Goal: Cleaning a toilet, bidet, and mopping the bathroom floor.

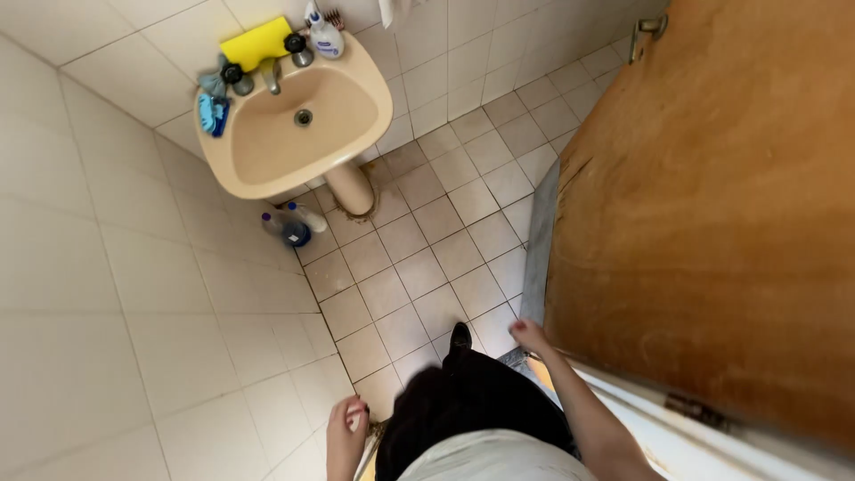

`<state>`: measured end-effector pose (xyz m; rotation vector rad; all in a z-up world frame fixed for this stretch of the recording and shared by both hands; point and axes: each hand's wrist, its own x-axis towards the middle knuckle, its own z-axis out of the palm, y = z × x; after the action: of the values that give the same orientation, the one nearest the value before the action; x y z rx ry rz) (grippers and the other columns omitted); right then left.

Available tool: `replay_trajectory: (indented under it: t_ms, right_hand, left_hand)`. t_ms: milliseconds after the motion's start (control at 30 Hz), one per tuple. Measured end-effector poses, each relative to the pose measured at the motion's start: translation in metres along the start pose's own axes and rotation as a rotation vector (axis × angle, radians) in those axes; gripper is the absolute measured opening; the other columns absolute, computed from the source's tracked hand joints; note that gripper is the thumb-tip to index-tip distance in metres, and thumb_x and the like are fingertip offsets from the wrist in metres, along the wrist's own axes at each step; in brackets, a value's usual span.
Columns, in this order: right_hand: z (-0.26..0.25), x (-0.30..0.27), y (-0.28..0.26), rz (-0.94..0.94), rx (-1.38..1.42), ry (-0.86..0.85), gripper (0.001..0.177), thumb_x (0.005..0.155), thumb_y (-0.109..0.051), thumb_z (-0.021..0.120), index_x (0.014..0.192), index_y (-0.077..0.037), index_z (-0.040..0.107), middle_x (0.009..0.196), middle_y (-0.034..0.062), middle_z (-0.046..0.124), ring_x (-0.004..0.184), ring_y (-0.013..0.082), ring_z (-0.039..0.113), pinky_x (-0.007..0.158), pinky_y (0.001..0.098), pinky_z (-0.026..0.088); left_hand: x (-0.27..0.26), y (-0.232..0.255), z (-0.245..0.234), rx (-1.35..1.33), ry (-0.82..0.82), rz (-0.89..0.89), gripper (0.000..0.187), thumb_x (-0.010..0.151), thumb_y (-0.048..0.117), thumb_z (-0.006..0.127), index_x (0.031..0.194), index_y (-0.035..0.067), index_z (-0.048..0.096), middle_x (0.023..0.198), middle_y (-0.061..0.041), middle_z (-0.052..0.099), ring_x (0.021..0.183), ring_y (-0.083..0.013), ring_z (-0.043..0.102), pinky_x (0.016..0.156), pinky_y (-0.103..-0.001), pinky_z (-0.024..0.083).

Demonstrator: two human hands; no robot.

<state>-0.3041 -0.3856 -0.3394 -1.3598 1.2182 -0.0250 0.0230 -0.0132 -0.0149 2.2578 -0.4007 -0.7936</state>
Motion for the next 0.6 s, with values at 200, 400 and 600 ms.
replay_trajectory:
  t_ms: [200, 400, 600]
  right_hand:
    - [-0.035, 0.116, -0.233, -0.300, -0.085, 0.091, 0.018, 0.085, -0.016, 0.075, 0.100, -0.006, 0.071, 0.092, 0.0030, 0.075, 0.076, 0.0146, 0.070, 0.071, 0.0299, 0.057]
    - [-0.106, 0.235, -0.364, -0.435, -0.007, 0.069, 0.014, 0.090, -0.011, 0.073, 0.102, -0.005, 0.069, 0.095, 0.0040, 0.075, 0.083, 0.0141, 0.071, 0.075, 0.0291, 0.058]
    - [-0.203, 0.305, -0.434, -0.540, -0.010, 0.337, 0.014, 0.088, -0.008, 0.072, 0.102, -0.004, 0.070, 0.097, 0.0064, 0.073, 0.083, 0.0149, 0.071, 0.075, 0.0312, 0.058]
  left_hand:
    - [0.090, -0.066, 0.036, 0.064, 0.142, -0.114, 0.036, 0.082, 0.012, 0.077, 0.116, 0.002, 0.067, 0.115, -0.017, 0.066, 0.096, -0.0276, 0.076, 0.086, -0.039, 0.062]
    - [0.277, -0.011, 0.060, 0.011, 0.037, -0.111, 0.037, 0.083, 0.007, 0.077, 0.116, -0.005, 0.065, 0.115, -0.019, 0.068, 0.098, -0.0295, 0.076, 0.083, -0.041, 0.064]
    - [0.482, 0.273, 0.116, 0.109, -0.188, 0.323, 0.032, 0.092, 0.012, 0.071, 0.122, 0.004, 0.067, 0.120, -0.012, 0.068, 0.099, -0.0190, 0.076, 0.084, -0.034, 0.059]
